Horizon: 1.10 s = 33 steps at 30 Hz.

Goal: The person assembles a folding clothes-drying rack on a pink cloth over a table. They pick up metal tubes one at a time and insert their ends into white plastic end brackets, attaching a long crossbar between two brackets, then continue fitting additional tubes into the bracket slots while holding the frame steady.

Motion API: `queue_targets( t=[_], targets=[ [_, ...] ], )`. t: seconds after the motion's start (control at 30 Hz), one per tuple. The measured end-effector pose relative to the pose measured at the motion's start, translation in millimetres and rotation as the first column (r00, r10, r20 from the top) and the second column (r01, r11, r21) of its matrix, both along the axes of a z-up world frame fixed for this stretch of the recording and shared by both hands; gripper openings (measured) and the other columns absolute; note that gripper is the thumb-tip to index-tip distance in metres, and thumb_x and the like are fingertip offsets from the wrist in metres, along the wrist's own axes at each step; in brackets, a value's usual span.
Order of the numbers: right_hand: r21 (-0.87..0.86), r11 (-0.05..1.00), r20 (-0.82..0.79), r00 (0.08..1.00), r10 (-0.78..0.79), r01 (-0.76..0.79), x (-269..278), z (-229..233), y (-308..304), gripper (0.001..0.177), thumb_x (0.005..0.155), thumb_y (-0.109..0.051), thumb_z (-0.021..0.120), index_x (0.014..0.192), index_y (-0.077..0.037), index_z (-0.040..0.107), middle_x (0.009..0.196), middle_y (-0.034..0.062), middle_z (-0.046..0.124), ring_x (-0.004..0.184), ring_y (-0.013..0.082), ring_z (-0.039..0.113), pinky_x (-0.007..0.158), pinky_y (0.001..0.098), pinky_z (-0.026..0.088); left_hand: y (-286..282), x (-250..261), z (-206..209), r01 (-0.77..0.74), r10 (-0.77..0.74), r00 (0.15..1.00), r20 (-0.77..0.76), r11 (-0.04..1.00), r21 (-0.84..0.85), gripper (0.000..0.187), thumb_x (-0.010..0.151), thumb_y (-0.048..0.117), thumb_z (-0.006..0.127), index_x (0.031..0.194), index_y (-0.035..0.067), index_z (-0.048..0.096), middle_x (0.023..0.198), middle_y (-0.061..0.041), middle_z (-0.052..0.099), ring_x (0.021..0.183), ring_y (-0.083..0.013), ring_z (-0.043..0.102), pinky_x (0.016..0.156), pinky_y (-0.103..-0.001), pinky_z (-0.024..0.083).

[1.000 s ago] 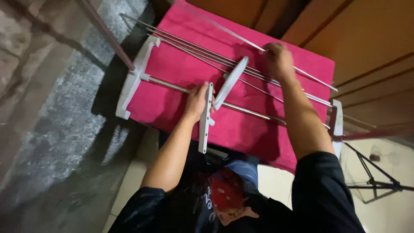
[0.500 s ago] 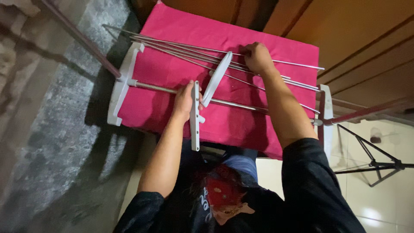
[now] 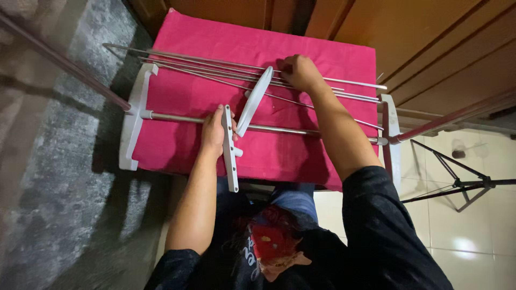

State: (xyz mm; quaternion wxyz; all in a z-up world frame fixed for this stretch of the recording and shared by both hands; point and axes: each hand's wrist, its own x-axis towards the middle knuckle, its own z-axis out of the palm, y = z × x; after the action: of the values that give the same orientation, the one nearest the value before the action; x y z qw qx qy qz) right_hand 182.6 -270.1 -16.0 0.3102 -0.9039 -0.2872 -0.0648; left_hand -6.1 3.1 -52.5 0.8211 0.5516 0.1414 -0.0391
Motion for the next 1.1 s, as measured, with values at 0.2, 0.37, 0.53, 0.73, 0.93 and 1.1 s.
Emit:
queue_targets(
  t=[0.2,0.37,0.53,0.73,0.93,1.1],
  targets=[
    [-0.012,1.0,-0.113,0.994,-0.002,0.001,-1,7,-4,0.025,0.08,-0.019,0.076,0.1,-0.005,0.076,0.092,0.0182,0.075,0.084,0.0346,0.073,0.078,0.0429,0.056,-1,0,-1,-0.001,0.002,1.0,0.028,0.999,-0.046,0.045,0.107,0.042,0.044,0.094,0.003,0.062,0.062,-0.008,0.059,0.046,-0.0192,0.055,0.044,-0.035,0.048],
    [-0.033,0.999,-0.006,0.999,-0.043,0.043,4,-3,-8,0.02,0.085,-0.014,0.07,0.101,-0.007,0.079,0.094,0.0202,0.074,0.085,0.0381,0.07,0.078,0.0456,0.056,-1,1,-1,-0.001,0.003,0.999,0.033,0.999,-0.051,0.046,0.106,0.044,0.045,0.092,0.004,0.062,0.061,-0.008,0.058,0.042,-0.0199,0.053,0.042,-0.034,0.046],
    [0.009,0.994,0.117,0.987,-0.11,0.109,2,-3,-5,0.018,0.09,-0.012,0.066,0.101,-0.004,0.078,0.092,0.0215,0.073,0.088,0.0402,0.069,0.081,0.0478,0.055,0,2,-11,-0.006,0.005,1.0,-0.011,0.996,-0.085,0.044,0.104,0.044,0.047,0.094,0.004,0.062,0.062,-0.008,0.059,0.044,-0.0198,0.054,0.043,-0.034,0.047],
    [0.032,0.934,-0.258,0.906,-0.336,0.355,-53,25,31,0.046,0.102,-0.045,0.058,0.09,-0.004,0.073,0.082,0.0195,0.072,0.075,0.0347,0.072,0.074,0.0449,0.057,13,16,-15,0.046,-0.039,0.999,0.031,0.966,-0.255,0.034,0.097,0.034,0.049,0.104,0.004,0.063,0.074,-0.008,0.061,0.051,-0.0211,0.06,0.049,-0.036,0.052],
    [-0.136,0.947,-0.422,0.848,-0.322,0.292,-109,44,69,0.057,0.087,-0.061,0.073,0.081,-0.004,0.076,0.071,0.0189,0.07,0.07,0.0324,0.071,0.072,0.0453,0.054,19,30,6,-0.012,0.018,0.996,0.093,0.998,-0.064,0.029,0.098,0.024,0.064,0.116,0.001,0.066,0.092,-0.01,0.072,0.069,-0.0212,0.071,0.059,-0.035,0.057],
    [0.006,0.951,-0.73,0.652,-0.208,0.31,-109,50,61,0.036,0.093,-0.038,0.071,0.084,-0.004,0.077,0.073,0.0123,0.072,0.064,0.0223,0.065,0.062,0.0392,0.052,11,36,21,-0.034,0.047,0.994,0.096,0.99,-0.138,0.032,0.098,0.029,0.07,0.114,0.001,0.069,0.095,-0.01,0.074,0.074,-0.0203,0.073,0.062,-0.034,0.056]
  ],
)
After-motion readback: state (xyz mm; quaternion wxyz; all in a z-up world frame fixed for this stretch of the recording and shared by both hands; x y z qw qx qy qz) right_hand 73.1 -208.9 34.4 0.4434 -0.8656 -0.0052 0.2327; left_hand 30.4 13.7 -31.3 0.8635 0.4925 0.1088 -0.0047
